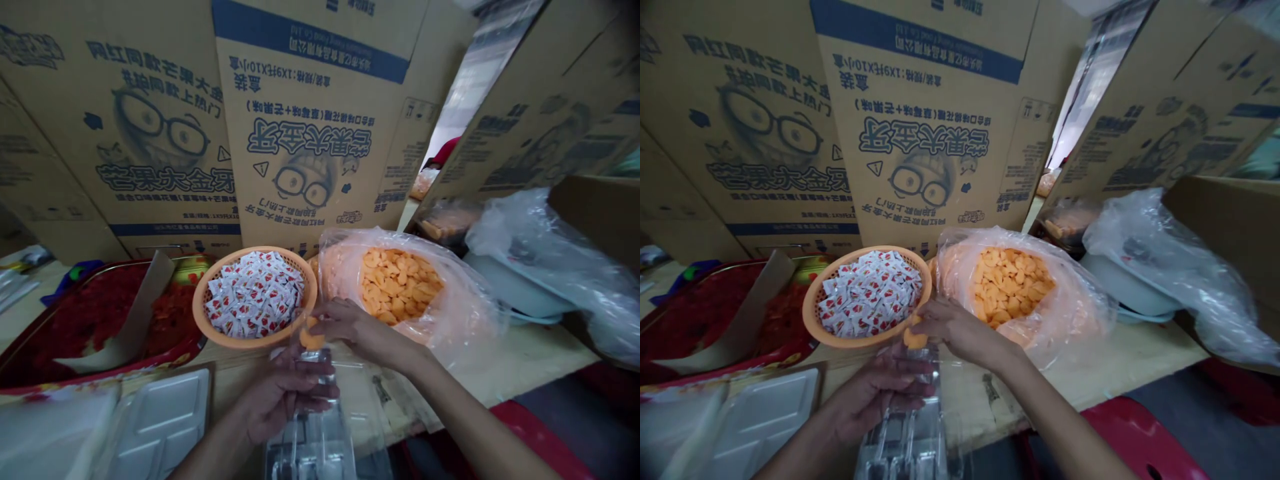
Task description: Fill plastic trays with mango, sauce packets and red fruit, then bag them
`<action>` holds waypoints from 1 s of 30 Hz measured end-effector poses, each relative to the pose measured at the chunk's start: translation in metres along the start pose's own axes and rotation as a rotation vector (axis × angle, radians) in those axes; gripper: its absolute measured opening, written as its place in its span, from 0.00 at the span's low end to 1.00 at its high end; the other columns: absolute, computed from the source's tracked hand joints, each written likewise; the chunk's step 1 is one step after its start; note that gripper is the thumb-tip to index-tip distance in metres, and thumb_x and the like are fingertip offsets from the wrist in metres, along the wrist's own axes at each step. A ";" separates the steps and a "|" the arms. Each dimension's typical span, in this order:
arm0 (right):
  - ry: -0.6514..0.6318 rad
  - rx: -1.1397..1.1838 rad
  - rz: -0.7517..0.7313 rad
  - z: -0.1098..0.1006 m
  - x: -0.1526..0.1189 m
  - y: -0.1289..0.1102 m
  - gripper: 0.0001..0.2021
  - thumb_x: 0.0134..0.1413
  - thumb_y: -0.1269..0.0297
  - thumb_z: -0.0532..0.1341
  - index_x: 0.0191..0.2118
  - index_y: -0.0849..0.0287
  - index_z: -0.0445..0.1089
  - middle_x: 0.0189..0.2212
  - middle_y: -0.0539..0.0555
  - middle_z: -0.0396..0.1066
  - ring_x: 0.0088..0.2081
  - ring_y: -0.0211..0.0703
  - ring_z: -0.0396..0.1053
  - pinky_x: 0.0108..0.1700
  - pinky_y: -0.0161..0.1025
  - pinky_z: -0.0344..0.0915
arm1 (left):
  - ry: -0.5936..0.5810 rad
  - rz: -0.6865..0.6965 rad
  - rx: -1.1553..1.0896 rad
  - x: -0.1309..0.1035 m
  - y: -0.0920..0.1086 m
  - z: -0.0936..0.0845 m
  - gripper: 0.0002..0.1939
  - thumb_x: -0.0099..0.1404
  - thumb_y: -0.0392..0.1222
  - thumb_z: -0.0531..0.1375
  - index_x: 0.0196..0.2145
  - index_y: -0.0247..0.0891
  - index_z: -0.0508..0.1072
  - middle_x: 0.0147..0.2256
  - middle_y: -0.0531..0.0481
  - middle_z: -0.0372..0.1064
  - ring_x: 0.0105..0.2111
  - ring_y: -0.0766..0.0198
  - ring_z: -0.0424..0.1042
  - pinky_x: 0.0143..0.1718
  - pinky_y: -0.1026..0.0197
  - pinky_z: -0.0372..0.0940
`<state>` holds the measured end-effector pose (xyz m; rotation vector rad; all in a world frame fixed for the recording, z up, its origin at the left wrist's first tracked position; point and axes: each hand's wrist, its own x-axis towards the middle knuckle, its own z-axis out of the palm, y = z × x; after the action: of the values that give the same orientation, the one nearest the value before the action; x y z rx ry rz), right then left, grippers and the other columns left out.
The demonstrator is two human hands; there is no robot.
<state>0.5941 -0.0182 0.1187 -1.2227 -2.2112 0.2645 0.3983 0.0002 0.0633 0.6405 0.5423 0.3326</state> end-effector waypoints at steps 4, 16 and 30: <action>0.132 -0.255 0.263 -0.023 -0.011 0.047 0.18 0.53 0.77 0.49 0.44 0.56 0.70 0.41 0.55 0.71 0.42 0.41 0.67 0.43 0.39 0.64 | 0.063 -0.012 -0.025 0.001 0.001 -0.003 0.26 0.50 0.27 0.61 0.45 0.36 0.58 0.42 0.42 0.71 0.37 0.52 0.74 0.37 0.56 0.68; 0.068 -0.788 0.864 -0.045 -0.008 0.203 0.21 0.48 0.72 0.58 0.51 0.64 0.62 0.51 0.69 0.60 0.53 0.58 0.56 0.44 0.46 0.61 | 0.093 -0.027 -0.053 -0.005 0.006 -0.008 0.39 0.50 0.29 0.63 0.56 0.41 0.50 0.42 0.43 0.69 0.38 0.50 0.73 0.33 0.57 0.66; 0.071 -0.550 0.720 -0.041 0.001 0.216 0.10 0.55 0.63 0.57 0.42 0.62 0.68 0.44 0.58 0.67 0.46 0.45 0.65 0.49 0.47 0.60 | 0.065 -0.072 -0.047 -0.002 0.004 -0.007 0.35 0.49 0.30 0.64 0.54 0.40 0.58 0.41 0.44 0.70 0.38 0.49 0.73 0.35 0.55 0.67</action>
<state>0.7701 0.0989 0.0581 -2.2687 -1.7448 -0.1286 0.3916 0.0060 0.0621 0.5653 0.6164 0.2979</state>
